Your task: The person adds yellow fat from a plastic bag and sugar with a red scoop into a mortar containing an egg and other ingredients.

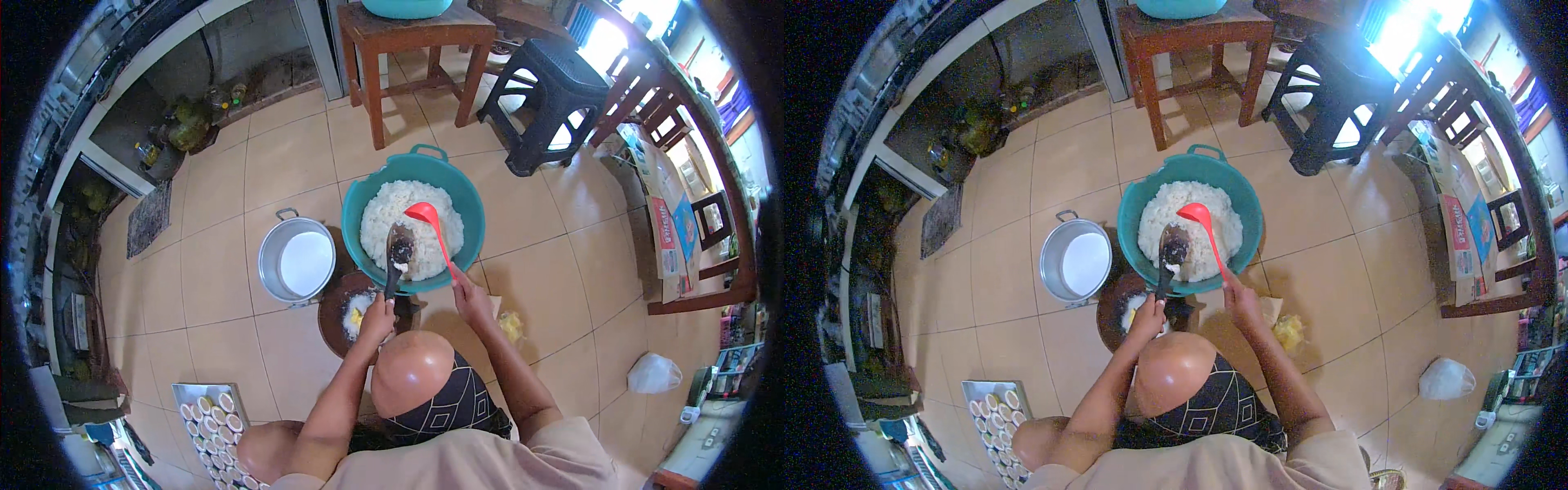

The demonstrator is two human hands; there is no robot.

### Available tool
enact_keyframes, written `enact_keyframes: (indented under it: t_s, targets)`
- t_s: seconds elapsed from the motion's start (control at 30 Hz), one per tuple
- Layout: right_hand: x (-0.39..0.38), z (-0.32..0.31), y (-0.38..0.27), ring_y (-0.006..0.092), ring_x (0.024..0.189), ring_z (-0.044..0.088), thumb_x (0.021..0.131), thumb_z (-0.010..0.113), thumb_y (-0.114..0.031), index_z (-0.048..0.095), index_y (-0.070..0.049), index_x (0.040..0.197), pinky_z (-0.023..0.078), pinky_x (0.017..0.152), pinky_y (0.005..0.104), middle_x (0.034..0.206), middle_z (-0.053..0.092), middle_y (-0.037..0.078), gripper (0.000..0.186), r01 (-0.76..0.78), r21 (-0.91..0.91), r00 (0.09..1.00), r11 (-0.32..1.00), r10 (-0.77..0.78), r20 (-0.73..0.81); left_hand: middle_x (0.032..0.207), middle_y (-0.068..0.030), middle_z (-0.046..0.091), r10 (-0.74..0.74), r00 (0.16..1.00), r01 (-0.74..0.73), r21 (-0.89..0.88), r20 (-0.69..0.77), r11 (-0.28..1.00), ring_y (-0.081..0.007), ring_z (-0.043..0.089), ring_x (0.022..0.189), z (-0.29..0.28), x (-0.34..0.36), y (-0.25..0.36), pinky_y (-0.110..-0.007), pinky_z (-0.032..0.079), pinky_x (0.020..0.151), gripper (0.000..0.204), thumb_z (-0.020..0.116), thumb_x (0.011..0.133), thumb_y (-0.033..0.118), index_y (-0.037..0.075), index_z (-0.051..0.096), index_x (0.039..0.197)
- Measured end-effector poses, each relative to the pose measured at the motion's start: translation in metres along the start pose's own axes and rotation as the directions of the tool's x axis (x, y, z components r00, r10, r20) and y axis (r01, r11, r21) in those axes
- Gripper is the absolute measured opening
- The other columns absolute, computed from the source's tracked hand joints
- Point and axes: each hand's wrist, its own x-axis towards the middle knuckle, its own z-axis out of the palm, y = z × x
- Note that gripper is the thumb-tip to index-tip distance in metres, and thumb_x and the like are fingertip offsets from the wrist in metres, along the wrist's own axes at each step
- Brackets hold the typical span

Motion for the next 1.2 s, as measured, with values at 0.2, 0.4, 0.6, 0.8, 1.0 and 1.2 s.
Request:
enact_keyframes:
  t_s: [0.2,0.4,0.6,0.8,1.0,1.2]
  targets:
    - [-0.008,0.008,-0.008,0.0396,0.065,0.057,0.087,0.043,-0.021,0.039,-0.023,0.126,0.044,0.059,0.0502,0.071,0.057,0.024,0.039,0.091,-0.108,0.995,0.990,-0.084,0.062,0.070,-0.0162,0.057,0.179,0.978,-0.149,0.232,-0.110,0.961,-0.0244,0.057,0.050,-0.003,0.007,-0.033,-0.038,0.044,0.046,0.023,0.039,0.089,0.023,0.001,0.044,0.098]
    - [-0.034,-0.001,0.017,0.0383,0.066,0.058,0.088,0.041,-0.022,0.037,-0.023,0.128,0.045,0.060,0.0473,0.071,0.057,0.023,0.040,0.194,0.063,0.978,0.979,-0.188,-0.091,0.065,-0.0138,0.055,-0.016,1.000,0.015,0.002,0.005,1.000,-0.0240,0.056,0.049,-0.007,-0.005,0.006,-0.037,0.044,0.046,0.022,0.038,0.089,0.023,0.002,0.043,0.094]
    - [-0.013,0.001,0.002,0.0402,0.070,0.058,0.088,0.040,-0.023,0.035,-0.025,0.129,0.044,0.061,0.0492,0.075,0.058,0.023,0.041,0.023,-0.038,0.999,0.999,-0.021,0.047,0.070,-0.0202,0.057,0.092,0.993,-0.079,0.156,-0.080,0.985,-0.0359,0.057,0.061,-0.006,0.001,-0.017,-0.045,0.044,0.054,0.025,0.039,0.089,0.024,0.001,0.043,0.096]
    - [-0.012,0.000,0.009,0.0402,0.069,0.057,0.087,0.040,-0.020,0.036,-0.024,0.128,0.044,0.060,0.0493,0.076,0.058,0.023,0.041,0.038,-0.153,0.999,0.988,-0.032,0.045,0.076,-0.0261,0.057,0.213,0.970,-0.158,0.360,-0.119,0.919,-0.0433,0.055,0.074,0.005,-0.001,0.002,-0.051,0.042,0.063,0.027,0.040,0.088,0.024,0.000,0.042,0.101]
    - [-0.030,-0.004,0.019,0.0412,0.070,0.057,0.086,0.043,-0.018,0.039,-0.020,0.126,0.044,0.062,0.0492,0.077,0.058,0.025,0.040,0.049,-0.037,0.999,0.998,-0.049,0.000,0.061,-0.0119,0.053,0.233,0.964,-0.197,0.247,-0.125,0.949,-0.0216,0.053,0.047,0.003,0.013,-0.034,-0.036,0.043,0.044,0.024,0.040,0.089,0.023,0.002,0.043,0.100]
    - [-0.047,-0.011,0.000,0.0407,0.077,0.056,0.084,0.046,-0.015,0.044,-0.019,0.122,0.044,0.063,0.0483,0.086,0.056,0.026,0.039,0.083,0.088,0.997,0.993,-0.082,-0.015,0.054,-0.0030,0.045,0.119,0.990,-0.113,0.084,-0.077,0.990,-0.0133,0.044,0.041,0.004,0.016,-0.040,-0.029,0.039,0.040,0.021,0.039,0.089,0.023,0.005,0.044,0.099]
